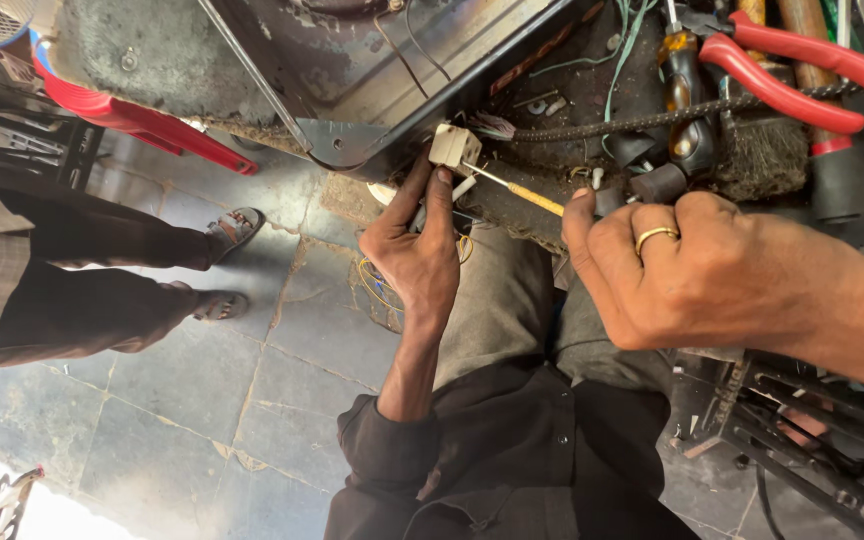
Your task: The person strips the insulation from several wires using pliers, then inserts them into a white ceramic terminal block. They use a screwdriver to tighten the screws and secure the connections.
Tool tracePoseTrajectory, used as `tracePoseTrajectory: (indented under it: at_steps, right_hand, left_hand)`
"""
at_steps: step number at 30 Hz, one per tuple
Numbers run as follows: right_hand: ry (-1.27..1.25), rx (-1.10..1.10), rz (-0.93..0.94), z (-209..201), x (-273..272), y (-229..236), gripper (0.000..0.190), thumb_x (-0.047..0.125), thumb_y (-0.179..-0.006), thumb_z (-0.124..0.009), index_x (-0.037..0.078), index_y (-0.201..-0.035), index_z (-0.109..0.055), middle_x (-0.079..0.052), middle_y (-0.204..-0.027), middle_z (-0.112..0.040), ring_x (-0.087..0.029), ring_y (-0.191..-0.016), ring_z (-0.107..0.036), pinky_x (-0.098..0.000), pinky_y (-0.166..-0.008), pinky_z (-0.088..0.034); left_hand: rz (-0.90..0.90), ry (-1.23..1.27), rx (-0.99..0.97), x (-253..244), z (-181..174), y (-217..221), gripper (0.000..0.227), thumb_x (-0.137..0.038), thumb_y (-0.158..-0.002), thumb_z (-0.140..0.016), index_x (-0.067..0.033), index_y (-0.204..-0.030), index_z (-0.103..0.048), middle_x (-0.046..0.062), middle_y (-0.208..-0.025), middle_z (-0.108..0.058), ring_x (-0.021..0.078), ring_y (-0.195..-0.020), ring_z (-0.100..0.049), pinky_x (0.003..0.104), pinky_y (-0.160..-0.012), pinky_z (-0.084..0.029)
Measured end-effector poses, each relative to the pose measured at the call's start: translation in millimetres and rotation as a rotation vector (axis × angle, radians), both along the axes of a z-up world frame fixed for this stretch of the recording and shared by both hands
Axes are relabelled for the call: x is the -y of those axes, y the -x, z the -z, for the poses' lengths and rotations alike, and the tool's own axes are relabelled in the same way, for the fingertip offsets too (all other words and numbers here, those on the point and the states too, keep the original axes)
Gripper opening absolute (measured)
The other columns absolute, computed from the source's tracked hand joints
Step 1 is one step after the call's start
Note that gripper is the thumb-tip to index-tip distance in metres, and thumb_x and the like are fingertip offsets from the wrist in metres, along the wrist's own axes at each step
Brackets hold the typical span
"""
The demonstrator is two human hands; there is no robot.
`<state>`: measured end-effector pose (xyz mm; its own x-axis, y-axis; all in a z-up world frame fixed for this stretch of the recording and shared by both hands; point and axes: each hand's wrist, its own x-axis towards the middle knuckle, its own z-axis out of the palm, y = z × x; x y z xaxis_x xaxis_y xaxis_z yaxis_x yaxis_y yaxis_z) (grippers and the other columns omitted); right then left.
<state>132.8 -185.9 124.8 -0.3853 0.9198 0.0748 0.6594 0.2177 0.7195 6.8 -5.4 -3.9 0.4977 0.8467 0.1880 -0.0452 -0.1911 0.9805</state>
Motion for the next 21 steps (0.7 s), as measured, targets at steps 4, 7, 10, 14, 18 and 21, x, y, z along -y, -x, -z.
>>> tracePoseTrajectory:
  at_steps: [4,7,10,14,18,21]
  right_hand:
    - [-0.009,-0.233,0.109,5.3,4.7,-2.1,0.032,0.020,-0.093,-0.065,-0.007,-0.102,-0.080,0.000,-0.058,-0.051,-0.010,-0.046,-0.048,-0.0239,-0.042,-0.036]
    - [-0.012,-0.670,0.294,4.8,-0.7,-1.6,0.033,0.027,-0.099,-0.065,-0.004,-0.099,-0.077,-0.003,-0.061,-0.056,-0.012,-0.048,-0.051,-0.0274,-0.043,-0.039]
    - [-0.012,-1.253,0.663,-1.1,-8.9,-3.9,0.024,0.028,-0.101,-0.069,0.005,-0.099,-0.076,-0.007,-0.063,-0.060,-0.018,-0.049,-0.054,-0.0329,-0.046,-0.040]
    - [0.177,-1.393,1.136,-9.8,-13.3,0.2,0.029,0.034,-0.096,-0.074,0.011,-0.112,-0.076,-0.006,-0.054,-0.060,-0.019,-0.041,-0.055,-0.0348,-0.038,-0.039]
    - [0.011,-0.371,0.168,-11.6,-7.8,-3.0,0.037,0.012,-0.083,-0.065,0.000,-0.116,-0.077,-0.001,-0.061,-0.058,-0.012,-0.053,-0.056,-0.0253,-0.048,-0.042]
    - [0.012,0.056,-0.074,-3.5,-7.3,-15.6,0.041,0.014,-0.084,-0.060,-0.006,-0.116,-0.076,-0.007,-0.064,-0.062,-0.012,-0.052,-0.053,-0.0221,-0.046,-0.037]
  left_hand:
    - [0.007,-0.027,-0.001,-2.3,2.6,0.8,0.027,-0.006,-0.099,-0.071,0.0033,-0.125,-0.071,0.015,-0.112,-0.078,0.0145,-0.103,-0.074,0.029,-0.098,-0.059]
    - [0.005,-0.056,-0.008,-3.4,3.0,0.9,0.028,-0.006,-0.099,-0.071,0.0036,-0.125,-0.071,0.016,-0.112,-0.078,0.0148,-0.103,-0.074,0.029,-0.098,-0.059]
    - [0.008,-0.049,-0.005,-2.4,2.2,0.3,0.027,-0.006,-0.100,-0.071,0.0034,-0.125,-0.071,0.015,-0.110,-0.079,0.0147,-0.101,-0.074,0.029,-0.096,-0.060]
    - [0.019,-0.008,-0.028,-2.3,-2.8,0.1,0.030,-0.006,-0.100,-0.070,0.0034,-0.128,-0.069,0.015,-0.108,-0.079,0.0131,-0.096,-0.073,0.027,-0.089,-0.059]
    - [0.011,-0.024,-0.102,-2.2,-10.6,3.4,0.031,-0.006,-0.099,-0.070,0.0036,-0.128,-0.069,0.014,-0.107,-0.080,0.0106,-0.092,-0.071,0.026,-0.085,-0.059]
    - [0.000,-0.072,-0.109,-1.3,-14.1,0.7,0.030,-0.006,-0.100,-0.069,0.0035,-0.128,-0.069,0.014,-0.107,-0.080,0.0101,-0.093,-0.071,0.026,-0.086,-0.059]
